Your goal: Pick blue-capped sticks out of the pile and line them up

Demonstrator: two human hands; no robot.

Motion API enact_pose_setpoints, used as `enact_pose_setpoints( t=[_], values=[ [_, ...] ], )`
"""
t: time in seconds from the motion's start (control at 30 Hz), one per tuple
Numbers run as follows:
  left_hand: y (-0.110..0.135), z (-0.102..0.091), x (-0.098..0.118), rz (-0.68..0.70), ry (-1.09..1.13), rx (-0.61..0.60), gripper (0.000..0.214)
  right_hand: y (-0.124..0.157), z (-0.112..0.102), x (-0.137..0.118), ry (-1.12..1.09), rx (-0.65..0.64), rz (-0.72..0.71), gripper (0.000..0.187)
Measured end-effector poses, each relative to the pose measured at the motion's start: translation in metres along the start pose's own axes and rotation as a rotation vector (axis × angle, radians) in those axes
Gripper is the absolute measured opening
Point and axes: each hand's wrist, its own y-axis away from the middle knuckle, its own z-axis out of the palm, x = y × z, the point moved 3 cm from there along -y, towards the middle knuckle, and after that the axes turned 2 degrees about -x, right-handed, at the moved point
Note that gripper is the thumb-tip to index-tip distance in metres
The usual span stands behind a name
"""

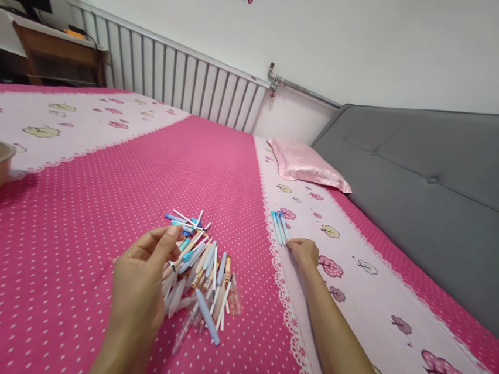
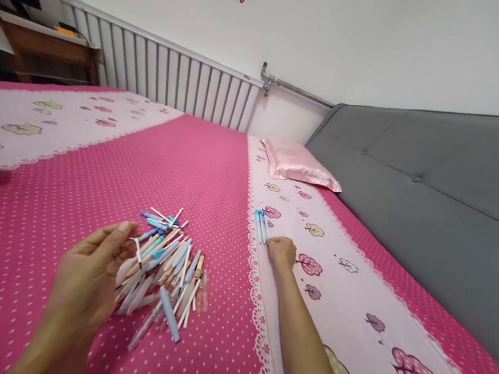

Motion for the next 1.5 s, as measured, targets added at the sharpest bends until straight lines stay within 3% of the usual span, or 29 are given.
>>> enact_pose_setpoints(
  t=[1.5],
  values=[
    [0.0007,0.0011,0.0013,-0.052,0.001,0.029,0.033,0.0048,0.0009,-0.0072,0.045,-0.022,-0.053,0.033]
  ],
)
